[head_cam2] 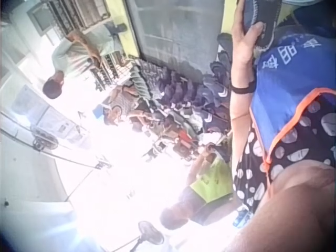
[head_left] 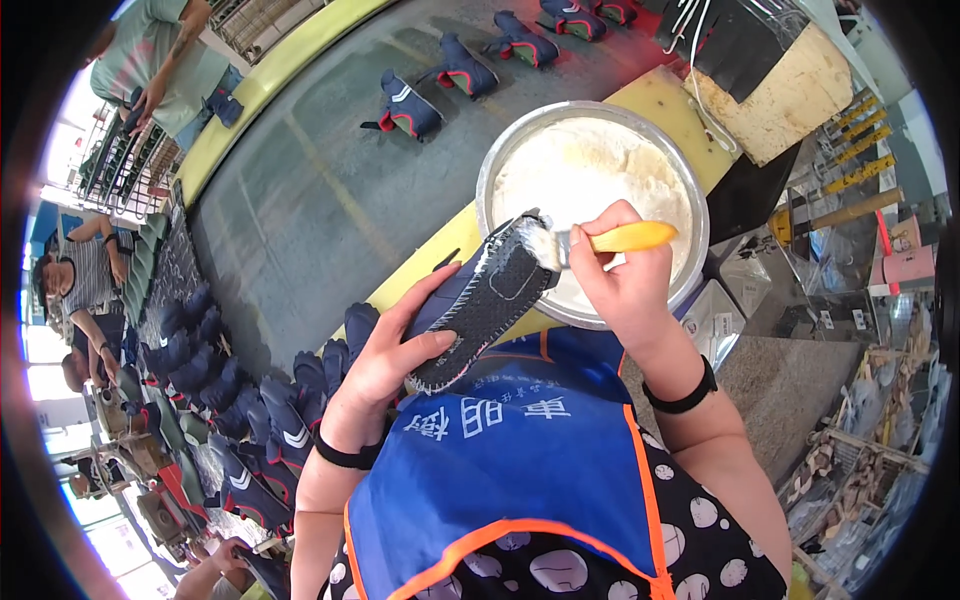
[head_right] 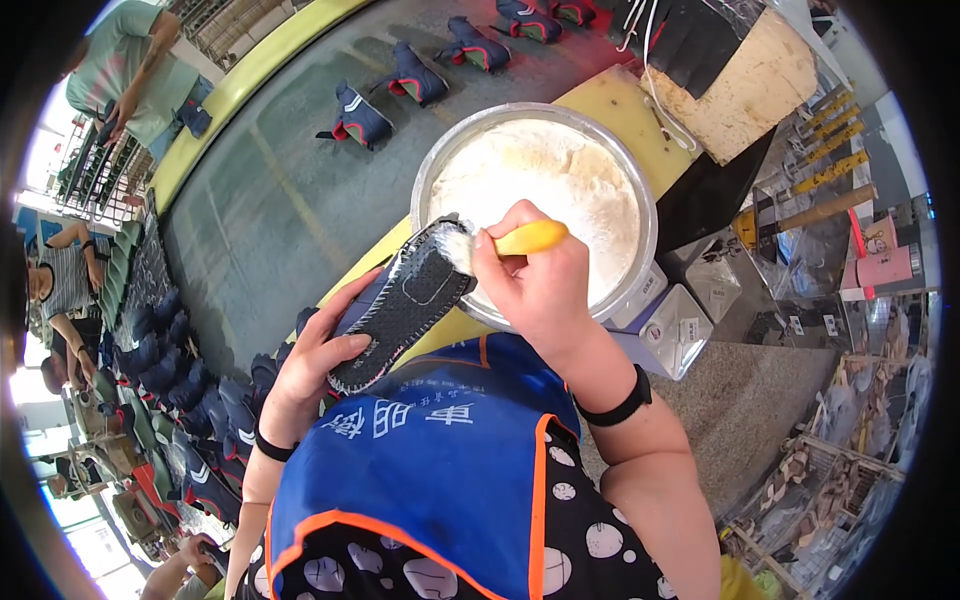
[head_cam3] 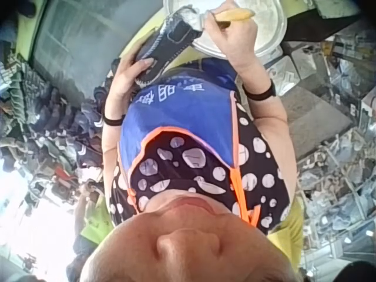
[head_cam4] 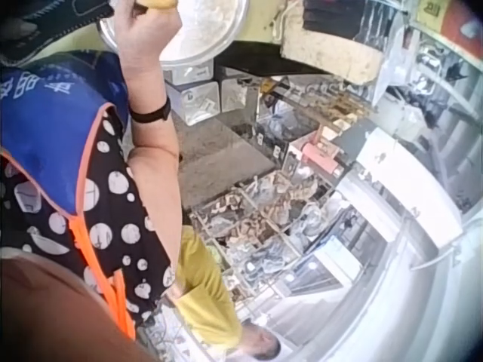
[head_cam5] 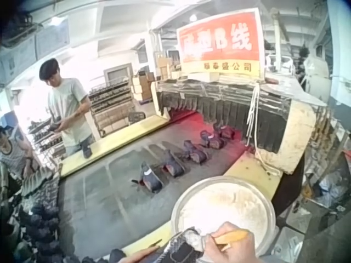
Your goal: Apply adhesive to shoe soles using a brush and place them on a conveyor.
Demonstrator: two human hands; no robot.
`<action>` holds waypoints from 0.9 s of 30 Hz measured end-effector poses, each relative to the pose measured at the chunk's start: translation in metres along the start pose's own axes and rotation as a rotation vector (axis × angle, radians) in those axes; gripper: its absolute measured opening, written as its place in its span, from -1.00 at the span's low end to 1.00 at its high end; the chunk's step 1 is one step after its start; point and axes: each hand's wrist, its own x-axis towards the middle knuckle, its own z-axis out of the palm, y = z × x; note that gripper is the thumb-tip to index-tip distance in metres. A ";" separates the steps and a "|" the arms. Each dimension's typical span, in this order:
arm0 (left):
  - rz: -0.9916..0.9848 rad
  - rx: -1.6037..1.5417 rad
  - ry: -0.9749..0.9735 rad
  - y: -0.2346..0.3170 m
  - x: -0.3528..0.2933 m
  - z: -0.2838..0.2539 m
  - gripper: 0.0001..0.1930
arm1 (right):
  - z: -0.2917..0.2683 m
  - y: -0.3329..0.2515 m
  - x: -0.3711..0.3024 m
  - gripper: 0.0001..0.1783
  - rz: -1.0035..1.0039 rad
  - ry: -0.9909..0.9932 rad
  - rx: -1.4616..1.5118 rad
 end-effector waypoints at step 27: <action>0.070 0.131 -0.090 0.003 0.010 0.002 -0.23 | -0.016 0.026 0.033 -0.84 -0.332 -0.042 -0.069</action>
